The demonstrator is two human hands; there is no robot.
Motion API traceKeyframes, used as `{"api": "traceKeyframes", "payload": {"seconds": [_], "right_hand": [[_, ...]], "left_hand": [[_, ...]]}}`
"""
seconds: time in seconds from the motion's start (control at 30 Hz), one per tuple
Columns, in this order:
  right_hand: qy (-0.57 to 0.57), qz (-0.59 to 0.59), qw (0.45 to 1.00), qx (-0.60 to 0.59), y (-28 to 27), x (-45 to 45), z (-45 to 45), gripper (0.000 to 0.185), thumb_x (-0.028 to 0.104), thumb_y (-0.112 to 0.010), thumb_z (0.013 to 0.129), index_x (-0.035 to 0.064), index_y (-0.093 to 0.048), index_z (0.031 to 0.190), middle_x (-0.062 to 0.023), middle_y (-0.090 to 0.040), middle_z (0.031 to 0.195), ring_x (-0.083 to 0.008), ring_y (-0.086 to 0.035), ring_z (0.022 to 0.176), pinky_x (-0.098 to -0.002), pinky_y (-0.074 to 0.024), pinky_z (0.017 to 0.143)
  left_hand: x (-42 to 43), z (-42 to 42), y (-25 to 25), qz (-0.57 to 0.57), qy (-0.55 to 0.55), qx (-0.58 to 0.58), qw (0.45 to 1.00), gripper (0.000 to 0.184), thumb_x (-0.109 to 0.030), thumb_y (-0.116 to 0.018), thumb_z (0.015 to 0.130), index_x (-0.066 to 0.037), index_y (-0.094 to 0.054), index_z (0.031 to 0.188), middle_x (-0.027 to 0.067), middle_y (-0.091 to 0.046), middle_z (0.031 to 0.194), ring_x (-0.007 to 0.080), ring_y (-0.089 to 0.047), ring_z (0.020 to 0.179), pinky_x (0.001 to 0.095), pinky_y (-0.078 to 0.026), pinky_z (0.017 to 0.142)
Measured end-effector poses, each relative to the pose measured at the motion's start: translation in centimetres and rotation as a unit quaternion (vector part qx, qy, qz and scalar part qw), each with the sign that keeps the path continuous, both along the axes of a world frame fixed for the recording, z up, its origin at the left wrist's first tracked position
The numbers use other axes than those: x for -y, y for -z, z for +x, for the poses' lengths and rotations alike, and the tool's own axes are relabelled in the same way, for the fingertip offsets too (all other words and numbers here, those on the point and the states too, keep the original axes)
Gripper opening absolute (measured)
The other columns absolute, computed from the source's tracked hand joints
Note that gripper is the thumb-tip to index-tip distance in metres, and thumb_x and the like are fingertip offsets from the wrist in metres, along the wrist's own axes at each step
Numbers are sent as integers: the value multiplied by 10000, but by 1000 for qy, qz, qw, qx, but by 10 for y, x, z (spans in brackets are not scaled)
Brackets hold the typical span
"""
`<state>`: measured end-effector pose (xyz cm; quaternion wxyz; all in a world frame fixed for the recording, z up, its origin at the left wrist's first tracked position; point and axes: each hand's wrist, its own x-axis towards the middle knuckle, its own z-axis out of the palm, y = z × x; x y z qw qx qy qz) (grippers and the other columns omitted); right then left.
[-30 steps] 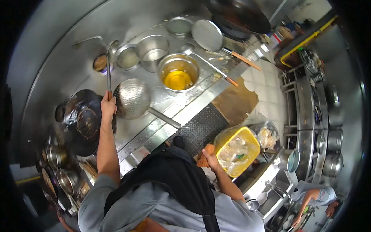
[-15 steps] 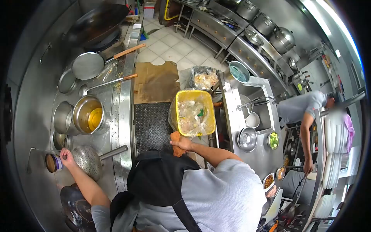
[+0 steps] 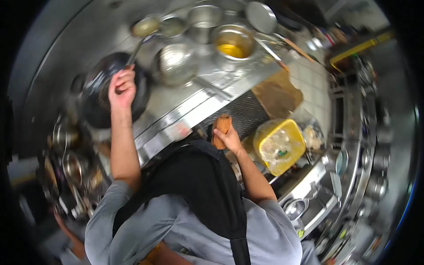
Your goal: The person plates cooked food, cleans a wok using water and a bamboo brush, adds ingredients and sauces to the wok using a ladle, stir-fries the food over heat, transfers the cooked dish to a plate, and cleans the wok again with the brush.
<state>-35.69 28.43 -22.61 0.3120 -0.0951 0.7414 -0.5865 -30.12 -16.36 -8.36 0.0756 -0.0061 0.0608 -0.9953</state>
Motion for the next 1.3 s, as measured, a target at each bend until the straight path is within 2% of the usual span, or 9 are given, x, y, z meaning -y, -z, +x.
{"api": "traceKeyframes", "payload": {"seconds": [0.47,0.53,0.6,0.63,0.73,0.9,1.03,1.17,1.3], "right_hand": [[-272,249,907,-204,89,193,51,764,339,-801,794,25,-446,1394,-252,-669,1178,-417,-646,1106,-447,-526,952],[-282,115,944,-124,97,187,51,739,318,-821,781,21,-475,1362,-239,-670,1151,-410,-651,1081,-447,-524,963],[-341,32,939,-41,126,179,45,756,319,-836,771,22,-474,1364,-232,-660,1147,-407,-631,1114,-445,-509,989],[-363,203,878,-236,89,177,49,840,367,-874,736,3,-470,1375,-229,-607,1243,-400,-586,1178,-452,-473,1037],[-343,242,884,-206,61,174,48,888,374,-882,725,-2,-442,1398,-258,-549,1300,-425,-549,1208,-463,-448,1070],[-288,100,934,-185,99,140,17,953,390,-840,794,29,-332,1515,-280,-532,1293,-416,-566,1175,-452,-484,1016],[-217,123,963,-101,89,88,-23,862,317,-818,843,42,-353,1515,-224,-597,1266,-261,-672,1040,-403,-553,843],[-139,220,963,-64,113,-7,-72,835,386,-771,881,20,-355,1505,-239,-631,1239,-295,-678,1039,-404,-545,880],[-48,329,925,-184,156,-136,-102,836,448,-721,909,-36,-350,1481,-230,-674,1173,-341,-685,1012,-393,-521,926]], "left_hand": [[-68,284,-42,-171,-72,378,907,229,-127,-567,966,-123,-578,1195,0,-547,769,72,-467,480,220,-352,344],[-75,315,-34,-169,-68,400,898,306,-116,-561,963,-121,-558,1268,11,-545,762,86,-476,464,224,-358,341],[-85,336,-39,-261,-78,473,838,462,-83,-552,940,-107,-482,1396,24,-555,771,101,-485,445,235,-371,343],[-87,343,-41,-306,-80,507,802,543,-67,-547,928,-100,-444,1460,30,-560,775,108,-490,436,241,-378,344],[-78,344,-10,-451,-96,580,672,737,-26,-532,884,-97,-292,1578,36,-565,758,119,-493,411,254,-388,351],[-64,235,33,-624,-131,648,417,771,-6,-519,887,-80,-231,1599,57,-588,736,124,-488,421,287,-415,384],[-90,114,36,-589,-195,587,520,760,-16,-511,911,-104,-216,1605,68,-594,754,118,-489,427,280,-395,372],[-119,-22,29,-527,-176,501,664,766,-27,-533,912,-103,-218,1606,41,-560,718,110,-476,423,266,-335,353],[-99,-167,86,-554,-154,437,692,772,-46,-558,873,-56,-261,1585,16,-531,699,124,-485,433,292,-359,385]]}}
